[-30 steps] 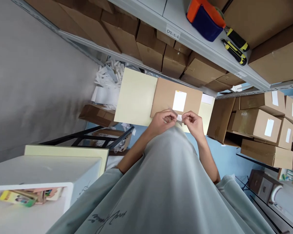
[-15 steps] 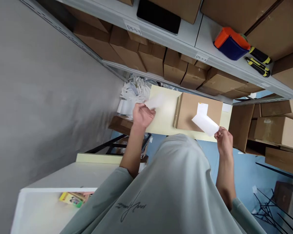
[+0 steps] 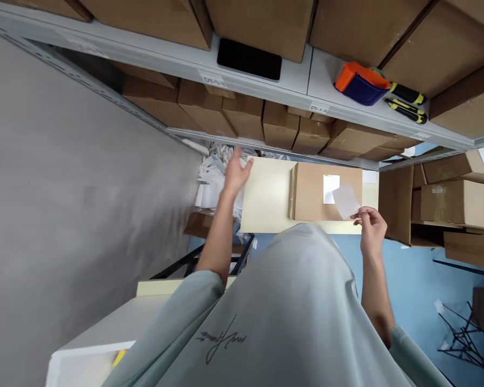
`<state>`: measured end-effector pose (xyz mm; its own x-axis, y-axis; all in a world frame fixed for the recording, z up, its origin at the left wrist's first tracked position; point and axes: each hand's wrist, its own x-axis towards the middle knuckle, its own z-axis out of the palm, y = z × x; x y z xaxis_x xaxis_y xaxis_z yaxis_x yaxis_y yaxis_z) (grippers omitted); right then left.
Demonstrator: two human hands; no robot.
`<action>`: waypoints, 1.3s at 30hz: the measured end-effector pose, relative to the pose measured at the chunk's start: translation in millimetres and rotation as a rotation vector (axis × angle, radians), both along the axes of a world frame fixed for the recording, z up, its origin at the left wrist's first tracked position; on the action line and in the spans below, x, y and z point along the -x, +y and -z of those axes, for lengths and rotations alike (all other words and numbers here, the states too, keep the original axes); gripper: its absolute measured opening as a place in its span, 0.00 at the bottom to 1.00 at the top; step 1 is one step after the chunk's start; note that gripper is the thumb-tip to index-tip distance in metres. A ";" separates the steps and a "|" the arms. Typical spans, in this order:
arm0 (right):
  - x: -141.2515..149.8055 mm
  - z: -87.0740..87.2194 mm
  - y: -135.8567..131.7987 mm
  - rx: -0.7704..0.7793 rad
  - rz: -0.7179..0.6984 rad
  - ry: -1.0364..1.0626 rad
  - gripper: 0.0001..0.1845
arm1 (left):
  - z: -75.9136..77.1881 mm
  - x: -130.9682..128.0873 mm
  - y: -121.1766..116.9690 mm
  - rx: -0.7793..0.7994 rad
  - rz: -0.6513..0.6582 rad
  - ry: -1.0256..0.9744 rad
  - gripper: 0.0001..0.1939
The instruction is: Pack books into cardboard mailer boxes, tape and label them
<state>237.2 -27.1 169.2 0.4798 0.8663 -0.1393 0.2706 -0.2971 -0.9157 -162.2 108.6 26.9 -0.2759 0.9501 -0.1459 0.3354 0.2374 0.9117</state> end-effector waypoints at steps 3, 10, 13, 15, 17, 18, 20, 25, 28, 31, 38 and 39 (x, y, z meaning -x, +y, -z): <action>5.3 1.9 4.5 -0.114 -0.068 -0.273 0.11 | -22.2 -91.5 -39.2 0.065 0.244 -0.384 0.25; 5.2 14.9 -1.4 -0.425 -0.594 -0.849 0.04 | -84.3 -208.7 -107.8 0.281 0.219 -0.987 0.28; -4.7 26.2 -6.0 -0.488 -0.717 -0.950 0.04 | -85.9 -219.7 -109.1 0.286 0.125 -0.972 0.28; -12.7 32.9 -7.1 -0.488 -0.783 -0.933 0.04 | -82.2 -226.2 -107.3 0.300 0.098 -0.928 0.27; -20.9 37.8 -7.3 -0.442 -0.850 -0.888 0.05 | -78.3 -235.3 -105.4 0.317 0.065 -0.884 0.27; -25.1 39.5 -7.4 -0.402 -0.888 -0.859 0.07 | -76.7 -240.8 -104.5 0.322 0.044 -0.866 0.27; -34.4 41.0 -6.8 -0.308 -0.984 -0.770 0.09 | -74.6 -252.8 -103.0 0.320 -0.001 -0.830 0.26; -70.9 39.6 10.5 -0.141 -0.816 -0.347 0.12 | -74.2 -276.9 -100.9 0.284 -0.051 -0.726 0.24; -96.5 43.6 34.9 -0.038 -0.537 -0.168 0.11 | -76.6 -286.4 -101.7 0.299 -0.024 -0.694 0.23; -114.9 53.7 56.5 0.097 -0.494 -0.017 0.15 | -79.1 -295.8 -103.6 0.321 0.008 -0.660 0.22; -134.2 75.0 66.6 0.249 -0.600 0.114 0.16 | -73.5 -313.2 -107.8 0.313 0.052 -0.526 0.23; -135.5 76.2 65.7 0.257 -0.606 0.116 0.15 | -71.5 -314.8 -108.4 0.307 0.059 -0.511 0.24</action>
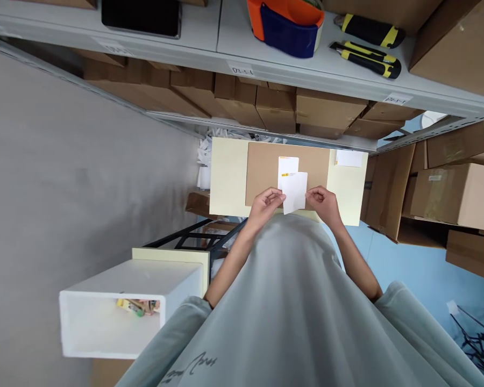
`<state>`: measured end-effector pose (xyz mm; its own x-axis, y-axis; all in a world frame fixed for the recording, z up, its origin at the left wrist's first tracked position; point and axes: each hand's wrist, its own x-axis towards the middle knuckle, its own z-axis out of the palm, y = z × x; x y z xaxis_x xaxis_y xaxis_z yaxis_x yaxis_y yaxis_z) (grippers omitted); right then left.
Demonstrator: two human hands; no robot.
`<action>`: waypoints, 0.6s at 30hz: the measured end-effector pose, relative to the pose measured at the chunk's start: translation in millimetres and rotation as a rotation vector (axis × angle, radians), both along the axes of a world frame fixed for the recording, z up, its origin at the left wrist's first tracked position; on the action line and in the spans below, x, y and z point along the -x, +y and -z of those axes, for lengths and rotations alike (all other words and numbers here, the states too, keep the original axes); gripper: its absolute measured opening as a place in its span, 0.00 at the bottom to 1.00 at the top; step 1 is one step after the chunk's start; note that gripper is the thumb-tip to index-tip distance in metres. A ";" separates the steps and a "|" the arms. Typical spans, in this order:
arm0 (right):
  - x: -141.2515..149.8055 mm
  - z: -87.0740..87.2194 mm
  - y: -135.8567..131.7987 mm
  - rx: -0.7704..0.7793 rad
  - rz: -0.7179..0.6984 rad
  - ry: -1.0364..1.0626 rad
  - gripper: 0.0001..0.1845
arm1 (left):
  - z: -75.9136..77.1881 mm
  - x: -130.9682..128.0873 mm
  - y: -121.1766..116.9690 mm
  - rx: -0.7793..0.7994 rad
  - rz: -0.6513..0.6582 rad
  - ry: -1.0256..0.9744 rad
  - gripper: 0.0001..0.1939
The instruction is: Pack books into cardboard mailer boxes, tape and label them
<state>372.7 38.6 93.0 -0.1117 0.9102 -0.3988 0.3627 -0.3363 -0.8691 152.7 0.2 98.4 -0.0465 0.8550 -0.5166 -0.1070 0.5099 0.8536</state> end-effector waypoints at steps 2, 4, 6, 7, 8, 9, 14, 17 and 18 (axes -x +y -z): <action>-1.0 0.5 -2.8 -0.019 -0.013 -0.009 0.12 | 4.1 -2.8 -0.8 -0.024 0.015 0.035 0.25; 0.8 -1.4 -8.1 -0.109 -0.031 -0.048 0.09 | 7.9 -4.2 -1.0 -0.058 0.020 0.098 0.24; 5.5 -4.2 -16.8 -0.266 -0.087 -0.123 0.07 | 10.8 -3.3 -0.6 -0.087 0.012 0.171 0.22; 8.6 -5.4 -22.2 -0.357 -0.139 -0.165 0.07 | 11.9 -1.8 -0.5 -0.093 0.004 0.195 0.21; 12.0 -6.1 -28.0 -0.448 -0.207 -0.206 0.06 | 12.9 0.3 -0.5 -0.095 -0.001 0.205 0.20; 15.5 -6.3 -33.6 -0.531 -0.282 -0.243 0.06 | 13.6 2.8 -0.8 -0.094 0.002 0.201 0.20; 28.0 -1.7 -46.4 -0.616 -0.407 -0.291 0.07 | 17.2 16.0 -5.0 -0.096 0.028 0.159 0.18; 30.6 2.5 -37.0 -0.414 -0.232 -0.210 0.07 | 22.3 21.0 -5.5 -0.095 0.007 0.221 0.18; 31.0 4.1 -32.1 -0.333 -0.177 -0.184 0.07 | 24.8 22.3 -4.5 -0.093 0.008 0.238 0.19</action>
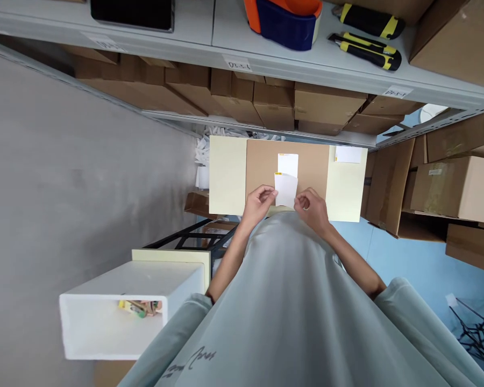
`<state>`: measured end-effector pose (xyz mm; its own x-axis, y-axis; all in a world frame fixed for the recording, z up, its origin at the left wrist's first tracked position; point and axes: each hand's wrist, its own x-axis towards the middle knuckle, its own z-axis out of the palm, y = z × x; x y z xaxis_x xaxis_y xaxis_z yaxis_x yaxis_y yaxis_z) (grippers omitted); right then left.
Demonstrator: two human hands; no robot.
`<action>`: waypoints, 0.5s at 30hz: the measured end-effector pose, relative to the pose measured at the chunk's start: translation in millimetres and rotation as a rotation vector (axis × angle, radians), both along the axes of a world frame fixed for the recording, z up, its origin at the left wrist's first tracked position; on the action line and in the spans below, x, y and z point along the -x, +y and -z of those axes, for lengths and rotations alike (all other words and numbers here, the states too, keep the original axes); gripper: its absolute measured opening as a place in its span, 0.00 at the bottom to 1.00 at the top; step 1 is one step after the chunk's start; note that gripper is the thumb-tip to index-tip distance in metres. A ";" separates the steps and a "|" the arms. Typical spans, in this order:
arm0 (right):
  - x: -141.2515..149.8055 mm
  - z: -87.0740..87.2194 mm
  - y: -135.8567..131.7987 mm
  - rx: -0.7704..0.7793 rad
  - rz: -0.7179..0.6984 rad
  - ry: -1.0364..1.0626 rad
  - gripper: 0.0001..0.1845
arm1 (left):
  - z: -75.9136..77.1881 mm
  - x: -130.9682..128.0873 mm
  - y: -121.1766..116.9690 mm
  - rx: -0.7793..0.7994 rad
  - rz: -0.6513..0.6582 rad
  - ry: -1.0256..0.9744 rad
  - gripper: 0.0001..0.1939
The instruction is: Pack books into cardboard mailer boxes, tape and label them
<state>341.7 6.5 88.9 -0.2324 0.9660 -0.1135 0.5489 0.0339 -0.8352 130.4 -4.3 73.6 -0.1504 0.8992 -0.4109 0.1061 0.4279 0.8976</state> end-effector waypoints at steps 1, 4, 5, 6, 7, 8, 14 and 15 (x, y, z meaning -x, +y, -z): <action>0.3 1.9 5.1 0.072 0.047 0.021 0.08 | 2.8 1.2 1.6 0.003 0.002 0.013 0.20; 0.4 9.2 19.7 0.220 0.131 0.035 0.13 | 13.4 3.9 10.1 0.012 0.019 0.054 0.20; 0.2 12.1 24.2 0.245 0.142 0.028 0.14 | 17.5 4.5 13.8 0.014 0.026 0.069 0.20; 0.0 15.0 28.6 0.263 0.144 0.018 0.14 | 21.6 4.7 17.8 0.017 0.031 0.082 0.19; -0.3 17.9 33.1 0.280 0.139 0.008 0.14 | 25.8 4.7 22.1 0.022 0.036 0.095 0.18; -0.5 20.9 37.8 0.296 0.132 -0.006 0.14 | 29.8 4.5 26.5 0.028 0.043 0.109 0.17; 4.2 34.5 67.5 0.345 0.134 -0.118 0.10 | 44.0 3.2 53.9 0.042 0.110 0.232 0.09; 6.2 36.1 71.4 0.356 0.137 -0.132 0.11 | 44.8 3.8 58.2 0.041 0.118 0.253 0.09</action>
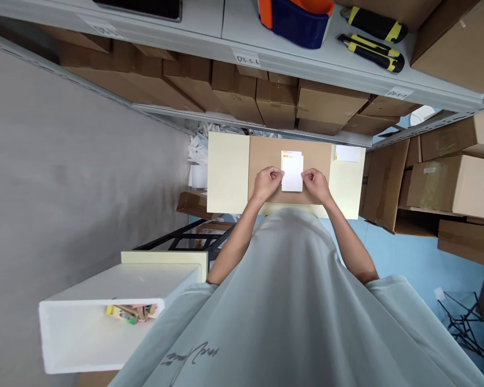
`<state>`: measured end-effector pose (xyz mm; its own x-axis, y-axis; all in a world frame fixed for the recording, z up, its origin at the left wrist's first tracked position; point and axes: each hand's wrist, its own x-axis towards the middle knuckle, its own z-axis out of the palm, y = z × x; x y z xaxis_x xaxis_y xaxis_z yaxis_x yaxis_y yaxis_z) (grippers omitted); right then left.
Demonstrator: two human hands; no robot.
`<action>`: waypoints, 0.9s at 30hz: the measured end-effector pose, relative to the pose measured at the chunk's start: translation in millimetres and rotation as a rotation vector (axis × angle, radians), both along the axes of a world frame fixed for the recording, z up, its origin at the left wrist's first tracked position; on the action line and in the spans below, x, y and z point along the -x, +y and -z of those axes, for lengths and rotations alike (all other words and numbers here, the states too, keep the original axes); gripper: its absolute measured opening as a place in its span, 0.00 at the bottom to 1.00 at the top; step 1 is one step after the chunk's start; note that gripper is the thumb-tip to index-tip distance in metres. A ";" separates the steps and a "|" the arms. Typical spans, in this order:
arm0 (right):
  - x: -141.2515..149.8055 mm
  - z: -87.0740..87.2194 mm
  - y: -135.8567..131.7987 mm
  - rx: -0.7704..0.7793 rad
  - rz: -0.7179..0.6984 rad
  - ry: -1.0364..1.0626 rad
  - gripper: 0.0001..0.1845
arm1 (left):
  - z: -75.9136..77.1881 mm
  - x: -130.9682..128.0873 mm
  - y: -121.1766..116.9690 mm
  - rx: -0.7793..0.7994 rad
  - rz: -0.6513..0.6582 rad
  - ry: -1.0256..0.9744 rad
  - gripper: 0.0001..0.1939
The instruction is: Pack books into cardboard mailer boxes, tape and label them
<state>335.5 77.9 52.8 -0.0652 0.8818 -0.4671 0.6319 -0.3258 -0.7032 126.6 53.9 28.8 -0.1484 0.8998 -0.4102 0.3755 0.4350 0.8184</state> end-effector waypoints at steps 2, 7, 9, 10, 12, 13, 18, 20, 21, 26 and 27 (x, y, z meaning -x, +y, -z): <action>4.4 3.0 6.1 0.027 0.006 -0.029 0.11 | 1.5 1.6 8.0 0.019 0.012 0.033 0.08; 14.0 11.2 14.8 0.033 0.026 -0.081 0.12 | 6.0 3.4 22.0 0.086 0.008 0.072 0.09; 16.1 13.9 17.9 0.034 0.036 -0.100 0.12 | 6.9 2.1 25.4 0.107 0.001 0.099 0.09; 16.7 14.8 19.5 0.039 0.038 -0.111 0.12 | 6.9 1.2 26.8 0.119 0.000 0.116 0.09; 17.7 15.8 23.0 0.055 0.031 -0.138 0.12 | 6.3 -0.8 29.3 0.143 0.005 0.149 0.10; 18.0 15.8 24.8 0.064 0.022 -0.152 0.12 | 5.8 -1.7 30.4 0.153 0.008 0.164 0.10; 19.3 15.0 33.1 0.099 -0.033 -0.223 0.15 | 3.8 -3.8 35.4 0.177 0.010 0.210 0.10; 19.3 15.6 35.7 0.113 -0.057 -0.234 0.16 | 3.0 -3.9 37.5 0.187 0.018 0.225 0.10; 19.2 16.0 36.8 0.115 -0.065 -0.233 0.16 | 2.4 -3.9 38.7 0.195 0.024 0.238 0.11; 21.4 15.3 39.6 0.119 -0.068 -0.254 0.15 | -2.4 -5.2 44.5 0.227 0.065 0.310 0.12; 22.7 14.0 39.6 0.126 -0.070 -0.273 0.16 | -3.4 -5.5 45.3 0.232 0.070 0.316 0.12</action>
<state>312.8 117.5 38.8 0.0191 0.8135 -0.5812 0.8162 -0.3485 -0.4609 132.2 99.2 32.2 -0.2413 0.8014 -0.5474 0.6287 0.5587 0.5409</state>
